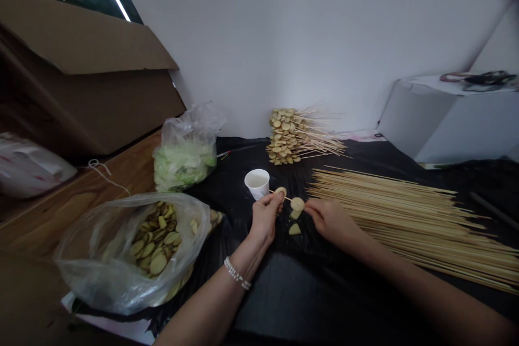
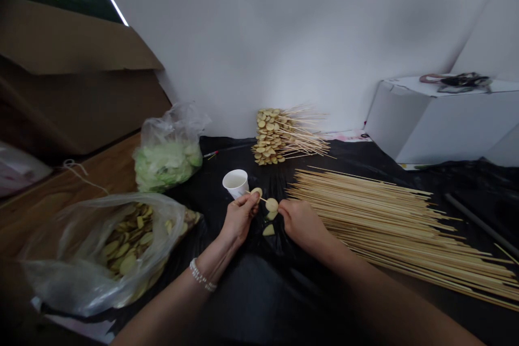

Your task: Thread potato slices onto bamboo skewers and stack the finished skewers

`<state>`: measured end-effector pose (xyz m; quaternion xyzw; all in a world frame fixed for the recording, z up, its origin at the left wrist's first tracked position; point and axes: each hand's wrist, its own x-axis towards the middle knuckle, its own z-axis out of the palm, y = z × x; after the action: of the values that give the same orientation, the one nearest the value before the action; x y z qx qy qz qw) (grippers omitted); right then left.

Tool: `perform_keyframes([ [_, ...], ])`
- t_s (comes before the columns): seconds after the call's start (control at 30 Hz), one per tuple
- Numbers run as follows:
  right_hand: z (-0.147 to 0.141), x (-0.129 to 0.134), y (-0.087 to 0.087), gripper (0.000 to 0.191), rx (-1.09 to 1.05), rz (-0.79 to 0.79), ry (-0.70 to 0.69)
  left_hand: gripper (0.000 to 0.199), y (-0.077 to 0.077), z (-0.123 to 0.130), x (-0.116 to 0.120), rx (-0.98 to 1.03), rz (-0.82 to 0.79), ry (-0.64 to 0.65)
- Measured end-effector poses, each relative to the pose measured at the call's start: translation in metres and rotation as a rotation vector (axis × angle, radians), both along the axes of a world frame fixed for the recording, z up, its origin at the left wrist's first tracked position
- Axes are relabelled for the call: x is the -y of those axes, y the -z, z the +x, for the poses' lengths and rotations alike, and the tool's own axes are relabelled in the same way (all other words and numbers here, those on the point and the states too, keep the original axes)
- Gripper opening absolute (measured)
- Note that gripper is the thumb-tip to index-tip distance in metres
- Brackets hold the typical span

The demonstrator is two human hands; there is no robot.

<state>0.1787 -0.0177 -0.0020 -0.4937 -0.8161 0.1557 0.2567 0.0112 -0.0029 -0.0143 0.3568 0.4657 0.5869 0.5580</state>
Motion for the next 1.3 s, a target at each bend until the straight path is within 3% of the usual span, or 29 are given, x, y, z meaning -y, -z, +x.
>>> perform_keyframes([
  [0.33, 0.000, -0.001, -0.002, 0.025, -0.071, 0.003, 0.009, 0.034, -0.003, 0.003, 0.001, 0.065, -0.058, 0.092],
  [0.47, 0.008, -0.005, -0.007, 0.025, -0.120, 0.046, 0.055, 0.030, -0.013, -0.001, -0.002, 0.310, -0.241, 0.139],
  [0.57, 0.015, -0.008, -0.013, 0.025, -0.144, 0.081, 0.100, 0.039, -0.020, -0.007, -0.005, 0.566, -0.422, 0.228],
  [0.67, 0.018, -0.008, -0.019, 0.024, -0.193, 0.070, 0.106, 0.045, -0.024, -0.011, -0.006, 0.723, -0.481, 0.299],
  [0.73, 0.017, -0.007, -0.022, 0.023, -0.277, -0.017, 0.090, 0.046, -0.024, -0.012, -0.005, 0.771, -0.501, 0.309],
  [0.87, 0.006, -0.002, -0.023, 0.020, -0.521, -0.292, -0.001, 0.051, -0.022, -0.008, -0.001, 0.810, -0.511, 0.324],
  [0.97, -0.005, 0.003, -0.017, 0.015, -0.598, -0.368, -0.044, 0.050, -0.020, -0.004, 0.001, 0.800, -0.477, 0.358],
  [1.13, -0.021, 0.014, -0.008, 0.012, -0.541, -0.299, -0.038, 0.039, -0.017, 0.005, 0.005, 0.710, -0.436, 0.411],
  [1.3, -0.029, 0.022, -0.007, 0.013, -0.355, -0.132, -0.031, 0.048, -0.017, 0.012, 0.014, 0.688, -0.419, 0.419],
])
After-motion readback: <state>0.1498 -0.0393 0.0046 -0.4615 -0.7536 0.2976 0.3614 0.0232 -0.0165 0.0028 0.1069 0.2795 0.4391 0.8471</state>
